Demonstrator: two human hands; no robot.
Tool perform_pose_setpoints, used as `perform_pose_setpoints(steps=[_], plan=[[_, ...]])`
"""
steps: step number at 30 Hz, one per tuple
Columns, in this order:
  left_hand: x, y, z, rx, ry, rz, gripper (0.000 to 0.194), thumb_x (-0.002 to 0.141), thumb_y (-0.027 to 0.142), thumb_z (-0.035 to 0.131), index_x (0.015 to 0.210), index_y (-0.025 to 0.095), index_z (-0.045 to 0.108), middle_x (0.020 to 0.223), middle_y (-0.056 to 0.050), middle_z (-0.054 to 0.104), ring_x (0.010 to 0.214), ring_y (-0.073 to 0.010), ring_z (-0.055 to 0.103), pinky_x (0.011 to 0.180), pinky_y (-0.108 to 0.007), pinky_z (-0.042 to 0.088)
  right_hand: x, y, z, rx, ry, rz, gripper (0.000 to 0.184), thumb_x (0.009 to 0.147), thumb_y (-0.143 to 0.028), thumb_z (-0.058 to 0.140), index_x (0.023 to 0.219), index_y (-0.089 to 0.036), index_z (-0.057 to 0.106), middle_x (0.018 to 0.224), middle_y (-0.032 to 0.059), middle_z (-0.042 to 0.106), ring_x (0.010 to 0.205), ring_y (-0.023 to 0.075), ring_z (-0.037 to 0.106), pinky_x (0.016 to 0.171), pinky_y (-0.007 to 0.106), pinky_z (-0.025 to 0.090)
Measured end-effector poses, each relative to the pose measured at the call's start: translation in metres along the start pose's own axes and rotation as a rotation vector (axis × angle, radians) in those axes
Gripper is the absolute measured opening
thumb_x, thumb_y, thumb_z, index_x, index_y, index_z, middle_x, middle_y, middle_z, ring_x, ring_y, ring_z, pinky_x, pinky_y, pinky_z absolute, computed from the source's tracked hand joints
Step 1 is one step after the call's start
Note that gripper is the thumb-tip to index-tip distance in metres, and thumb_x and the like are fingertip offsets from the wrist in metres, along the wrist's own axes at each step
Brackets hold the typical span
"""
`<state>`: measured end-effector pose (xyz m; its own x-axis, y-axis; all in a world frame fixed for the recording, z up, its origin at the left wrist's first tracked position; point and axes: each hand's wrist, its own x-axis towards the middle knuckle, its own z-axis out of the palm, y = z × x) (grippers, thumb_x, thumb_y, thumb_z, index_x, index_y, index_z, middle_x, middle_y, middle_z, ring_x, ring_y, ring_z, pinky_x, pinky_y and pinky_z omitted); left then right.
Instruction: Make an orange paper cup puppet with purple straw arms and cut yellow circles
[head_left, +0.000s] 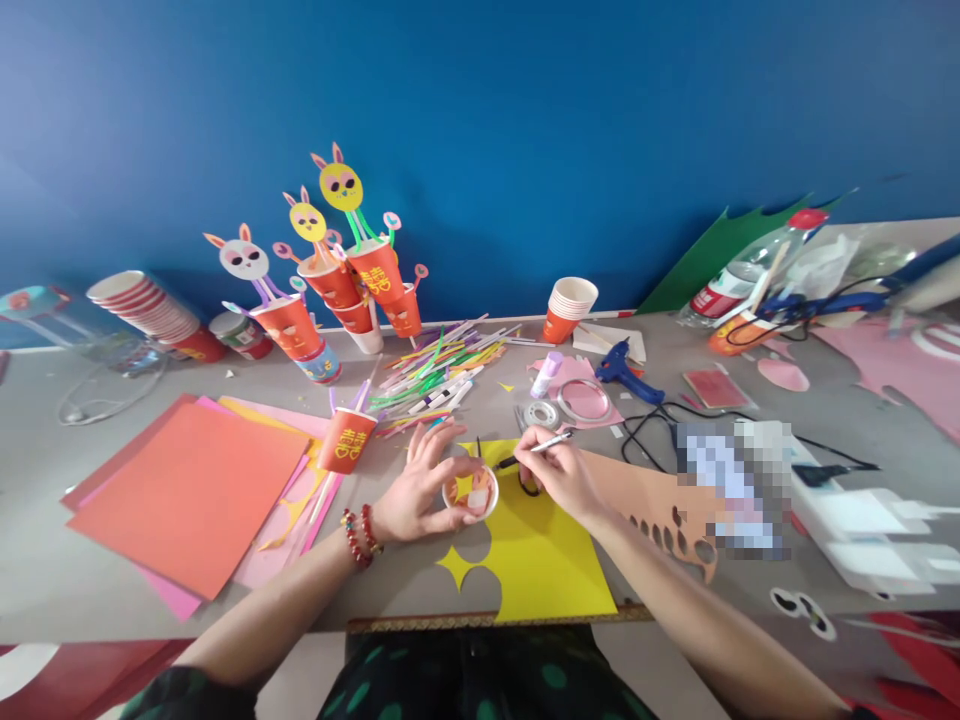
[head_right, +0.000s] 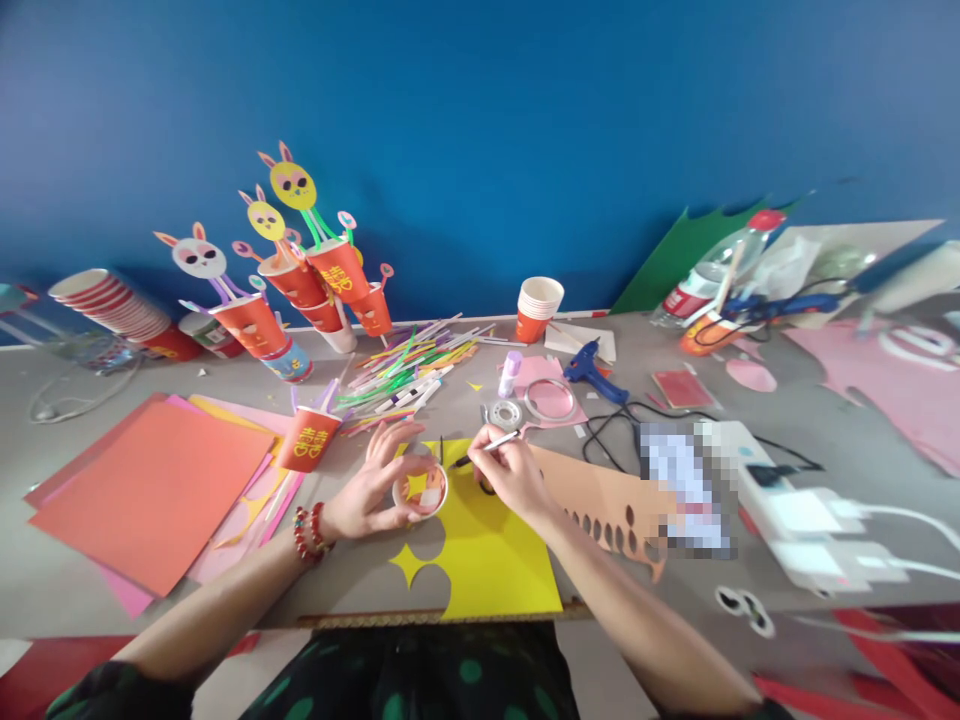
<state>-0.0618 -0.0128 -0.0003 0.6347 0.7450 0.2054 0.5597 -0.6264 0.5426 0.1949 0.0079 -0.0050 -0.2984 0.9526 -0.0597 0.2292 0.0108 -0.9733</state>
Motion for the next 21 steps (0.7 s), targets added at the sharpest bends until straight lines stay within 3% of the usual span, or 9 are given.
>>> perform_pose_setpoints(steps=[7,13,21], plan=[[0.0,0.002,0.001,0.024,0.058,0.001,0.06,0.079,0.064,0.063,0.127,0.028,0.061,0.155,-0.015,0.033,0.144,-0.0402,0.024,0.117,-0.064,0.004,0.04,-0.001,0.006,0.07,-0.151,0.137,0.015,0.082,-0.033,0.061,0.09,-0.021,0.059,0.06,-0.0051,0.06,0.042,0.0084,0.044,0.037,0.017,0.03],[0.001,0.005,-0.001,0.057,0.11,-0.009,0.062,0.074,0.067,0.065,0.124,0.03,0.065,0.154,-0.013,0.036,0.144,-0.0419,0.025,0.117,-0.064,0.002,0.062,-0.014,0.013,0.086,-0.267,0.147,0.022,0.079,-0.037,0.064,0.088,-0.017,0.065,0.061,-0.0036,0.059,0.046,0.0087,0.045,0.042,0.02,0.032],[0.0,0.006,0.001,0.106,0.164,0.011,0.062,0.073,0.07,0.063,0.124,0.035,0.064,0.159,-0.011,0.03,0.145,-0.0424,0.025,0.116,-0.066,-0.001,0.087,-0.014,0.032,0.079,-0.437,0.156,0.044,0.081,-0.062,0.059,0.084,-0.019,0.058,0.056,-0.0055,0.051,0.045,0.0094,0.043,0.043,0.021,0.031]])
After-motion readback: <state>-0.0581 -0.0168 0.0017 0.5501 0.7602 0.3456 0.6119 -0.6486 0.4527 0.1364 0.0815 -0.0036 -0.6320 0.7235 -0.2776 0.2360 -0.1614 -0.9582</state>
